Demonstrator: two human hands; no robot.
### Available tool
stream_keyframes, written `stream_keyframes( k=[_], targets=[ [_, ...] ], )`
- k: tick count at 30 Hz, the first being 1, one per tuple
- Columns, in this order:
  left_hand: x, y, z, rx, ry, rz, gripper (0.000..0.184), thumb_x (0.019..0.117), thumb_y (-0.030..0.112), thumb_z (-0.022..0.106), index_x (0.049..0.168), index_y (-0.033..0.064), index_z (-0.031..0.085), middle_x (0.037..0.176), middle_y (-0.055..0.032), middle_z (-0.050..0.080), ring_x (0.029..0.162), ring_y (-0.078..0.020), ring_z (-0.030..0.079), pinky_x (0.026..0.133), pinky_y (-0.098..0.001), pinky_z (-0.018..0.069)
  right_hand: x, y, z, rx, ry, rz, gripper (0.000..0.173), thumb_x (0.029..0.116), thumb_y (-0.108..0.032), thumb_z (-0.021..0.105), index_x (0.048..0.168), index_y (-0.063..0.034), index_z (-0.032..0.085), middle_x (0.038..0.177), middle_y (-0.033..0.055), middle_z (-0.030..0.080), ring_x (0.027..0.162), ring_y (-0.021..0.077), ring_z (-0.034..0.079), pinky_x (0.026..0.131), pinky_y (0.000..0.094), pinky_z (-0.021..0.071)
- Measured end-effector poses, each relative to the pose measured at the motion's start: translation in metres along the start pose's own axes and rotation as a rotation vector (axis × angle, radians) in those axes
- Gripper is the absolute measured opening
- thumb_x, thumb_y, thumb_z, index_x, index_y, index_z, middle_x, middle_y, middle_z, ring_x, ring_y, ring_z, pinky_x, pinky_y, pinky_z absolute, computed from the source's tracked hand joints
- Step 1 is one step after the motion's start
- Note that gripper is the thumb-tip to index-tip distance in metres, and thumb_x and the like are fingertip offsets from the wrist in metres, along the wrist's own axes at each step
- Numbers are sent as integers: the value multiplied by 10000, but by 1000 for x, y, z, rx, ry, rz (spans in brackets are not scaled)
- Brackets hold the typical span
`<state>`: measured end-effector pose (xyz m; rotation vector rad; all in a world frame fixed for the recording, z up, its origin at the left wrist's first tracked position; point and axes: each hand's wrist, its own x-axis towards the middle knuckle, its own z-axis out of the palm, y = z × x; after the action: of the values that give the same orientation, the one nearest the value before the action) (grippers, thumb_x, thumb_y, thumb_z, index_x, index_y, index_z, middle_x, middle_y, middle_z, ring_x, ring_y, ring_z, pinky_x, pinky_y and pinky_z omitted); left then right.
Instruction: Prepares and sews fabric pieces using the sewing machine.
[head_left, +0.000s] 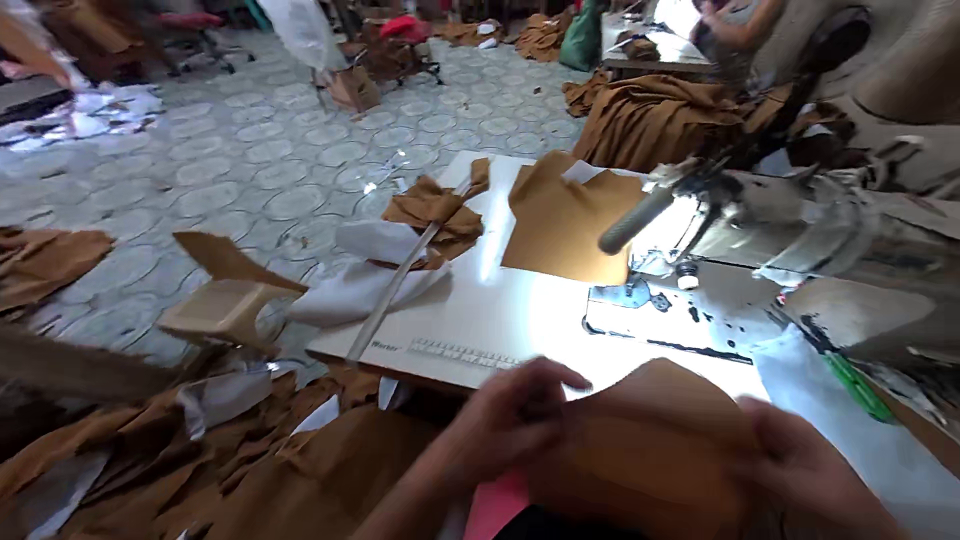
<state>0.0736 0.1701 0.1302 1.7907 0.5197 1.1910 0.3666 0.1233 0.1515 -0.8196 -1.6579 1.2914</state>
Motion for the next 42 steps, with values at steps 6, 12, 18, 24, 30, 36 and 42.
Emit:
stream_keyframes(
  k=[6, 12, 18, 24, 30, 36, 42],
  targets=[
    [51, -58, 36, 1050, -221, -376, 515, 1008, 419, 583, 1373, 60, 635, 1436, -268, 558, 1370, -483, 489, 1103, -732, 305, 19, 76, 0, -1008, 344, 392, 563, 945, -218, 684, 1409, 68, 542, 885, 236, 713, 825, 410, 710, 771, 578, 553],
    [55, -99, 42, 886, -628, -348, 706, 975, 646, 476, 1571, 271, 431, 1685, -83, 276, 1577, -303, 174, 1196, -717, 52, 17, 112, -19, -1265, 239, -26, 387, 970, -242, 506, 1267, -169, 743, 1385, 89, 662, 1310, 334, 604, 1067, 641, 421],
    [94, -121, 10, 847, -742, -323, 735, 958, 662, 495, 1585, 291, 400, 1707, -60, 211, 1593, -274, 82, 1204, -693, -15, 52, 85, -24, -1098, 10, 490, 514, 1085, -344, 407, 1535, -110, 481, 1635, 45, 396, 1562, 243, 251, 1236, 636, 11],
    [77, -123, 13, 918, -598, -175, 748, 942, 709, 423, 1505, 230, 537, 1635, -140, 368, 1537, -383, 272, 1150, -764, 143, 26, 100, -17, -1237, 280, -2, 345, 988, -285, 540, 1211, -135, 756, 1276, 60, 724, 1245, 266, 654, 1075, 566, 444],
    [87, -77, 90, 225, -578, -335, 520, 985, 322, 617, 1373, -23, 594, 1286, -151, 673, 1155, -237, 659, 971, -407, 535, -29, 67, -48, -1111, 739, -285, 231, 1060, -216, 439, 1017, -181, 663, 1045, 8, 712, 1075, 116, 637, 1010, 288, 445],
    [129, -85, 207, -403, -502, -808, 472, 1046, 187, 562, 1423, -60, 424, 1190, -151, 651, 994, -130, 671, 874, -310, 564, -52, 61, -99, -902, 834, 2, 255, 987, -89, 507, 1072, 25, 719, 1106, 162, 728, 1115, 203, 670, 1010, 357, 505],
    [122, -79, 177, -485, -92, -645, 225, 1067, 92, 423, 1105, -43, 598, 977, -22, 685, 941, -54, 668, 913, -276, 554, -72, 74, -132, -968, 676, 357, 343, 1032, -150, 516, 1283, 23, 673, 1368, 234, 627, 1317, 416, 567, 1101, 626, 405]
  ],
)
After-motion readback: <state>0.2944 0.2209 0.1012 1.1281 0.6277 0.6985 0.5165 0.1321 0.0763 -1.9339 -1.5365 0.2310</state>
